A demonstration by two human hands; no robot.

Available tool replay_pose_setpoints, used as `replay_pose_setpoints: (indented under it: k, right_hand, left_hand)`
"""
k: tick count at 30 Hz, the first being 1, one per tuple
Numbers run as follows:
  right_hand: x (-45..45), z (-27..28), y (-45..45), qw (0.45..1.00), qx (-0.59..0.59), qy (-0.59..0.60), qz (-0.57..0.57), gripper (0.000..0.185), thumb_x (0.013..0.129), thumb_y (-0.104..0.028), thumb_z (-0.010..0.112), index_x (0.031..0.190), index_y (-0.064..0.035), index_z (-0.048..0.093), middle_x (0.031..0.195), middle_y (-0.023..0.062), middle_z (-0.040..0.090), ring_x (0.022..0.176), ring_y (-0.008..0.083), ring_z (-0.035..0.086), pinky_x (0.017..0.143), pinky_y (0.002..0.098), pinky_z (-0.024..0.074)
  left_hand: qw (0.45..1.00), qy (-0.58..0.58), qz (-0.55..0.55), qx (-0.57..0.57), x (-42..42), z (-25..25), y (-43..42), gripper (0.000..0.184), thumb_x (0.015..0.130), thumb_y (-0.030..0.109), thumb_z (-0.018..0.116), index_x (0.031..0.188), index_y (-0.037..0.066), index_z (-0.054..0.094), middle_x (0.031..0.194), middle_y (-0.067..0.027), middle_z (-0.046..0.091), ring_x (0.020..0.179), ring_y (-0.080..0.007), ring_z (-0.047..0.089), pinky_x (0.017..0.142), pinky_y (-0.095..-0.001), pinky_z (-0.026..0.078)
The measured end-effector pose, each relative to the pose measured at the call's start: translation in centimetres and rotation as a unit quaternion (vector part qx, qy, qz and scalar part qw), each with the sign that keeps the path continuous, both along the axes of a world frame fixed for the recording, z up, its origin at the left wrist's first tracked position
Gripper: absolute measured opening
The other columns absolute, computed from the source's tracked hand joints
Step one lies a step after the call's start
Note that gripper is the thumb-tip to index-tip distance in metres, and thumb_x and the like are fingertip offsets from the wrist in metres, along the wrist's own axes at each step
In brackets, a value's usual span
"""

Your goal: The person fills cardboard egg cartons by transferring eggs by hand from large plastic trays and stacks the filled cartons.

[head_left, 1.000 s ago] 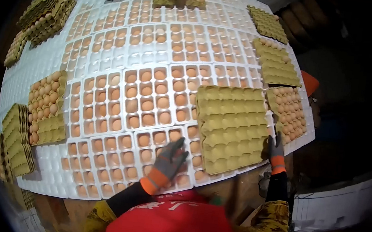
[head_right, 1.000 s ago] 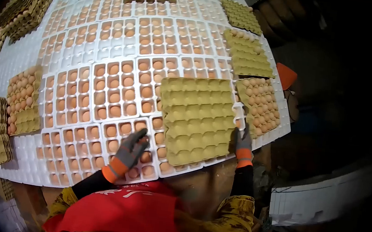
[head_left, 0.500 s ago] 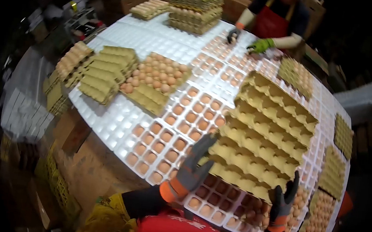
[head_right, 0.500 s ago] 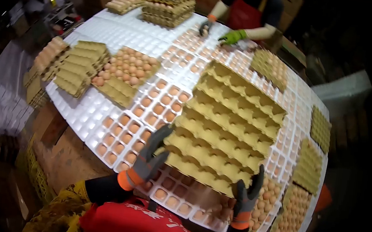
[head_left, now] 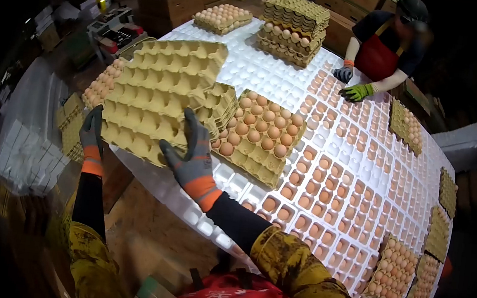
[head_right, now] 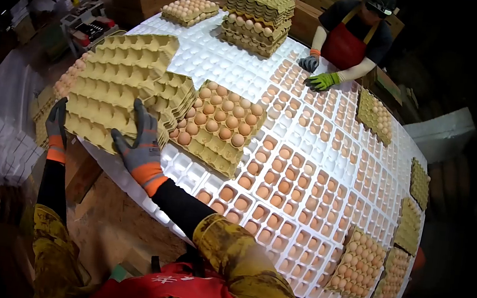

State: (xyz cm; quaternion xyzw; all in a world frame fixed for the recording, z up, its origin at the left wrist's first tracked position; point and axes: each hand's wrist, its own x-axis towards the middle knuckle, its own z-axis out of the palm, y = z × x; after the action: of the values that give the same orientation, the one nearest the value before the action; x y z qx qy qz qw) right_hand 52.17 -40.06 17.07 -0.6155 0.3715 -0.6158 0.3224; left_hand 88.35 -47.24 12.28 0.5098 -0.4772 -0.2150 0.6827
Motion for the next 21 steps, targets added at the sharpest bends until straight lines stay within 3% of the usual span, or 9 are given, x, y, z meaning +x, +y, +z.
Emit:
replay_pose_setpoints:
  k: [3,5,7,10,13,14,16,17,21]
  right_hand:
    - [2.7,-3.2,-1.9,0.983,0.001,0.147,-0.107,0.079,0.085,-0.036,0.072,0.151,-0.0120,0.036,0.138,0.0237,0.044,0.127,0.0437,0.041,0.109,0.0499,0.0346]
    - [2.0,-6.3,-2.3,0.951,0.090,0.263,-0.135,0.077,0.084,-0.041,0.070,0.150,-0.0154,0.039,0.140,0.0262,0.042,0.129,0.0454,0.040,0.109,0.0521,0.0335]
    - [0.5,-9.5,-2.0,0.936,0.202,0.254,-0.138,0.075,0.084,-0.044,0.070,0.149,-0.0180,0.043,0.141,0.0305,0.040,0.131,0.0456,0.039,0.108,0.0507,0.0352]
    - [-0.6,-11.5,-2.1,0.956,0.220,0.168,-0.098,0.087,0.082,-0.042,0.076,0.151,-0.0104,0.034,0.142,0.0283,0.041,0.132,0.0414,0.041,0.108,0.0463,0.0384]
    - [0.3,-12.3,-3.0,0.956,0.285,-0.030,-0.063,0.095,0.081,-0.037,0.081,0.151,-0.0022,0.026,0.136,0.0232,0.048,0.125,0.0327,0.049,0.103,0.0407,0.0442]
    - [0.4,-11.6,-3.4,0.940,0.317,-0.121,-0.021,0.096,0.081,-0.034,0.082,0.150,0.0001,0.025,0.134,0.0210,0.051,0.121,0.0294,0.052,0.100,0.0386,0.0463]
    - [0.9,-10.5,-3.8,0.899,0.347,-0.266,0.034,0.091,0.080,-0.024,0.084,0.145,0.0025,0.026,0.125,0.0140,0.059,0.107,0.0203,0.060,0.088,0.0316,0.0516]
    - [1.2,-11.1,-4.2,0.897,0.361,-0.252,0.030,0.090,0.080,-0.022,0.084,0.145,0.0021,0.026,0.126,0.0139,0.058,0.107,0.0202,0.059,0.088,0.0312,0.0517]
    - [0.9,-11.3,-4.4,0.913,0.349,-0.208,0.045,0.094,0.079,-0.026,0.084,0.147,0.0012,0.025,0.129,0.0162,0.057,0.110,0.0242,0.060,0.091,0.0337,0.0515]
  left_hand:
    - [0.995,-0.067,-0.004,0.075,2.7,-4.6,-4.4,0.030,0.100,0.017,0.058,0.124,0.001,0.067,0.117,-0.0044,0.068,0.104,-0.0140,0.062,0.091,-0.0290,0.049]
    - [0.952,-0.206,-0.056,0.220,2.7,-10.0,-6.3,0.034,0.096,0.017,0.061,0.126,0.001,0.066,0.117,-0.0047,0.069,0.101,-0.0136,0.062,0.092,-0.0276,0.048]
    - [0.931,-0.287,-0.080,0.213,-0.7,-12.0,-5.1,0.033,0.097,0.018,0.062,0.123,0.000,0.067,0.117,-0.0067,0.069,0.103,-0.0147,0.062,0.093,-0.0280,0.047]
    - [0.943,-0.235,-0.065,0.226,-1.0,-12.7,-5.9,0.038,0.096,0.022,0.064,0.126,-0.001,0.063,0.119,-0.0114,0.069,0.105,-0.0197,0.064,0.095,-0.0303,0.048]
    - [0.981,0.019,0.081,0.174,-1.0,-14.7,-6.1,0.057,0.097,0.027,0.064,0.143,-0.001,0.046,0.133,-0.0139,0.058,0.108,-0.0255,0.061,0.094,-0.0340,0.048]
    - [0.965,0.190,0.004,0.182,-3.9,-11.7,-2.9,0.069,0.098,0.040,0.060,0.148,-0.001,0.038,0.137,-0.0151,0.054,0.114,-0.0257,0.058,0.096,-0.0376,0.047]
    - [0.912,0.304,0.031,0.275,-8.0,-12.2,1.0,0.078,0.095,0.057,0.055,0.153,0.010,0.032,0.147,-0.0104,0.043,0.124,-0.0253,0.050,0.100,-0.0411,0.044]
    - [0.883,0.369,-0.050,0.285,-10.3,-12.2,3.0,0.078,0.093,0.062,0.054,0.155,0.020,0.030,0.153,-0.0059,0.036,0.129,-0.0266,0.046,0.101,-0.0418,0.042]
    - [0.897,0.360,-0.082,0.243,-15.7,-10.5,4.7,0.067,0.096,0.052,0.057,0.150,0.017,0.039,0.148,-0.0070,0.044,0.131,-0.0269,0.046,0.105,-0.0391,0.041]
